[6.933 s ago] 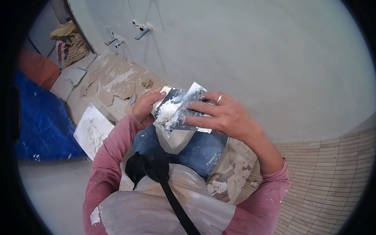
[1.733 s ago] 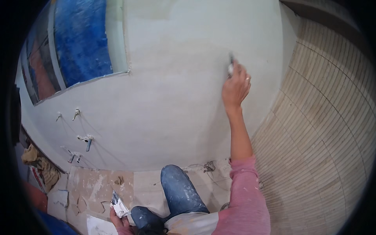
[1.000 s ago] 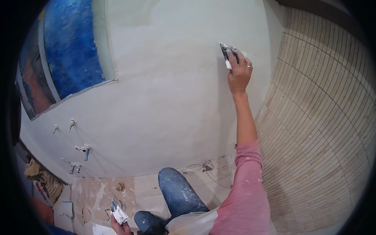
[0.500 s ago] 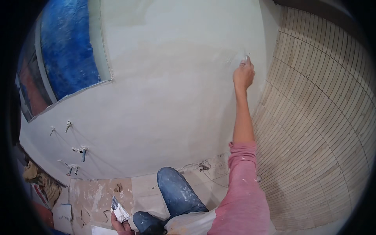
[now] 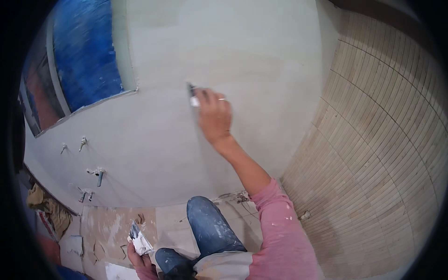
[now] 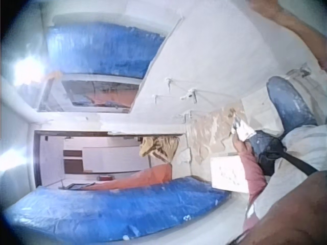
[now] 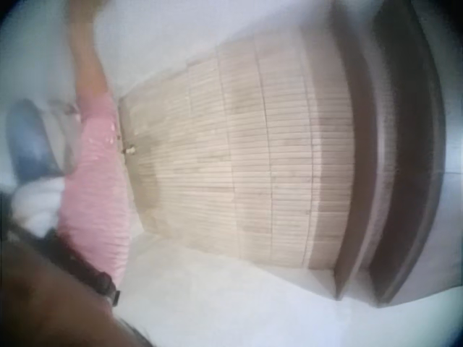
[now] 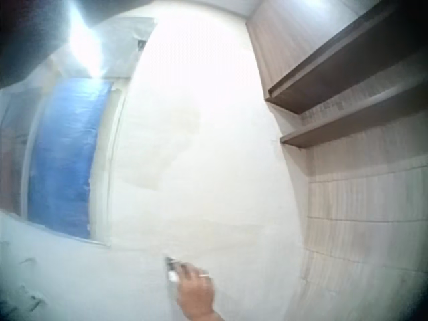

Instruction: The person loads joint compound onto putty knives, transfers it between the blades, and applies it onto the wall using a putty knife.

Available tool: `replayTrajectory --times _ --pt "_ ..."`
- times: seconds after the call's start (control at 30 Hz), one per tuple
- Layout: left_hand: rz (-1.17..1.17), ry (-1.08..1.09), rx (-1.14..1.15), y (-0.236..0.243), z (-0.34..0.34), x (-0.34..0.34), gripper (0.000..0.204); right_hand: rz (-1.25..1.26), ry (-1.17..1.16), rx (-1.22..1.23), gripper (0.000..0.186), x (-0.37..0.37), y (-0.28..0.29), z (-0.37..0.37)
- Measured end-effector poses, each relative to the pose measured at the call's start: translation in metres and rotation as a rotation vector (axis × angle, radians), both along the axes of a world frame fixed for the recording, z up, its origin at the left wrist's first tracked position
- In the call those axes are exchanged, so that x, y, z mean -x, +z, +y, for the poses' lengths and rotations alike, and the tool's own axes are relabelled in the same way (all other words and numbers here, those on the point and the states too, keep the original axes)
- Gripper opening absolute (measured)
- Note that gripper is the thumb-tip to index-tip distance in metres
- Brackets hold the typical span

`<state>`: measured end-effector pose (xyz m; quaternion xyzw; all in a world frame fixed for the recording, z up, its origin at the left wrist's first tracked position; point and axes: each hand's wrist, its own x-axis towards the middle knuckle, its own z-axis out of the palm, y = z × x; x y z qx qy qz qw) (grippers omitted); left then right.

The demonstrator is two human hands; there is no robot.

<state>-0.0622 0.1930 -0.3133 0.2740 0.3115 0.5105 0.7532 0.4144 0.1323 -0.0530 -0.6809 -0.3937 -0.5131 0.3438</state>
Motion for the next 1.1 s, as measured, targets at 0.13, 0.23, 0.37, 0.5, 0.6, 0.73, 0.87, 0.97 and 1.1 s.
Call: replayTrajectory --times 0.13,0.23,0.37,0.5,0.6,0.73,0.87,0.97,1.1 --pt "0.021 -0.002 -0.094 0.004 -0.002 0.011 0.030 0.142 -0.086 -0.365 0.038 -0.063 0.009 -0.057" --pt "0.037 0.020 -0.062 0.001 -0.003 0.019 0.030 0.255 -0.291 -0.396 0.041 -0.110 0.022 -0.093" --pt "0.030 0.015 -0.027 -0.005 -0.001 0.023 0.030 0.454 -0.301 -0.531 0.046 -0.125 0.019 -0.083" --pt "0.019 0.010 -0.033 -0.010 0.000 0.020 0.029 0.120 -0.287 -0.329 0.054 -0.075 -0.021 -0.010" --pt "0.020 -0.030 -0.087 -0.009 -0.002 0.016 0.028 0.096 -0.120 -0.061 0.063 -0.008 -0.047 0.020" --pt "0.014 0.019 0.001 0.019 -0.005 -0.009 0.032 0.137 0.074 0.109 0.056 0.030 -0.065 0.004" --pt "-0.020 0.046 -0.023 0.055 0.003 -0.043 0.034 0.529 1.007 -0.092 0.035 0.109 -0.109 0.007" --pt "-0.149 0.122 -0.054 0.079 0.006 -0.083 0.029 1.006 1.268 -0.059 0.038 0.168 -0.157 -0.010" --pt "-0.249 0.235 -0.015 0.094 -0.010 -0.093 0.025 0.454 1.577 -0.107 0.041 0.229 -0.188 -0.005"
